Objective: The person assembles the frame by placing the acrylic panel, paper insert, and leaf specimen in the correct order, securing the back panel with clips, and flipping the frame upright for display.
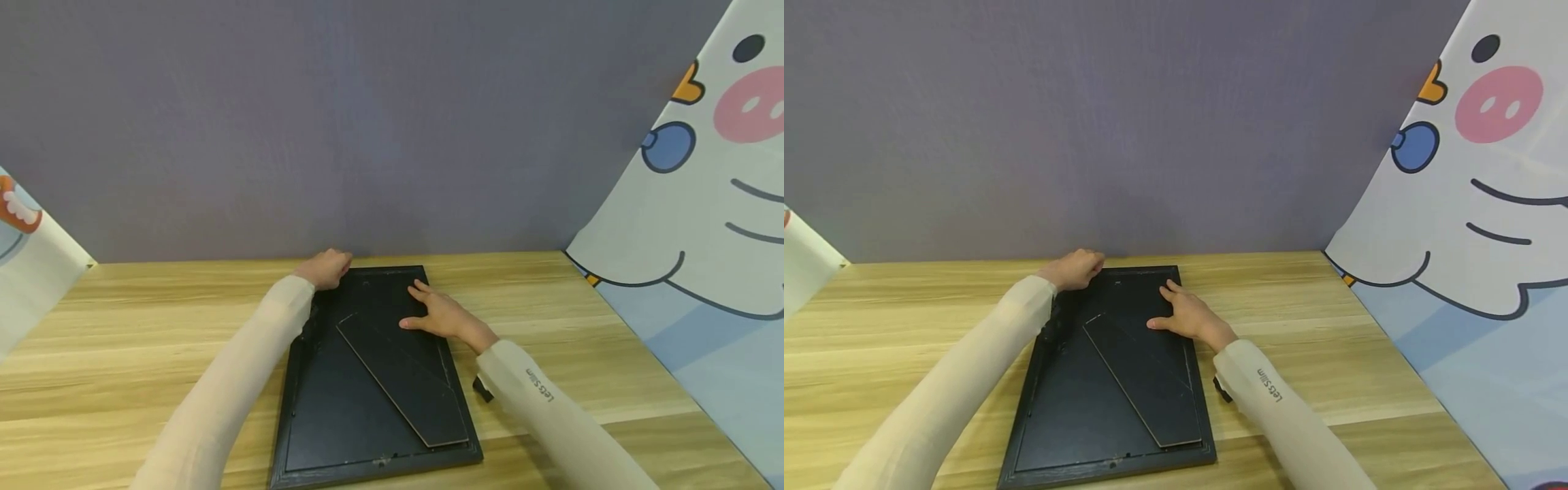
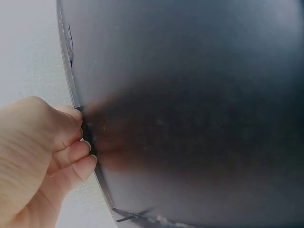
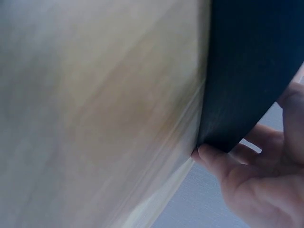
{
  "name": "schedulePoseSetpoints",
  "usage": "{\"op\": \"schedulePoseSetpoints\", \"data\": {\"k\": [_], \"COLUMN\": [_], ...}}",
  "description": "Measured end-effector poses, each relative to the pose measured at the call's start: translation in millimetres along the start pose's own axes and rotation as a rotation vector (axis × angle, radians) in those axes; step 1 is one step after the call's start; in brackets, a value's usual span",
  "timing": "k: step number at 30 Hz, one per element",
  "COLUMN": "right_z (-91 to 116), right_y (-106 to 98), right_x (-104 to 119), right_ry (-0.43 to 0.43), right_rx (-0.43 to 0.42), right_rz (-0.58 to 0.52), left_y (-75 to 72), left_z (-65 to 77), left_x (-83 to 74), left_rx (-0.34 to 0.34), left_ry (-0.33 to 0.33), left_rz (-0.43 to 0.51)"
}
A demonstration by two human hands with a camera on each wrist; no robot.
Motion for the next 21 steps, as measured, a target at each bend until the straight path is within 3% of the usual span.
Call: {"op": "schedulePoseSetpoints", "data": {"k": [15,21], "right_z": [0.3,-0.2], "right_y": [-2.0,-0.5], "right_x": [2.1,0.6], "right_ry": [0.013,0.01], "right_rx": [0.0,0.005], "right_rz": [-0.008,0.0], "left_y": [0.2,-1.9], "left_z": [1.1,3.8], "left_x": [-3.2,0.5], "left_rx": [0.049,0.072], "left_ry": [0.007,-0.017], "left_rz": [-0.067,0.028]}}
Point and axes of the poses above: each hand's wrist, its own z-axis away from the middle knuckle, its own y-axis out of the palm, x = y × z, the point moved 8 cm from there along -z, towards the middle knuckle, and after that the axes turned 6 degrees about -x, right-handed, at the moved point
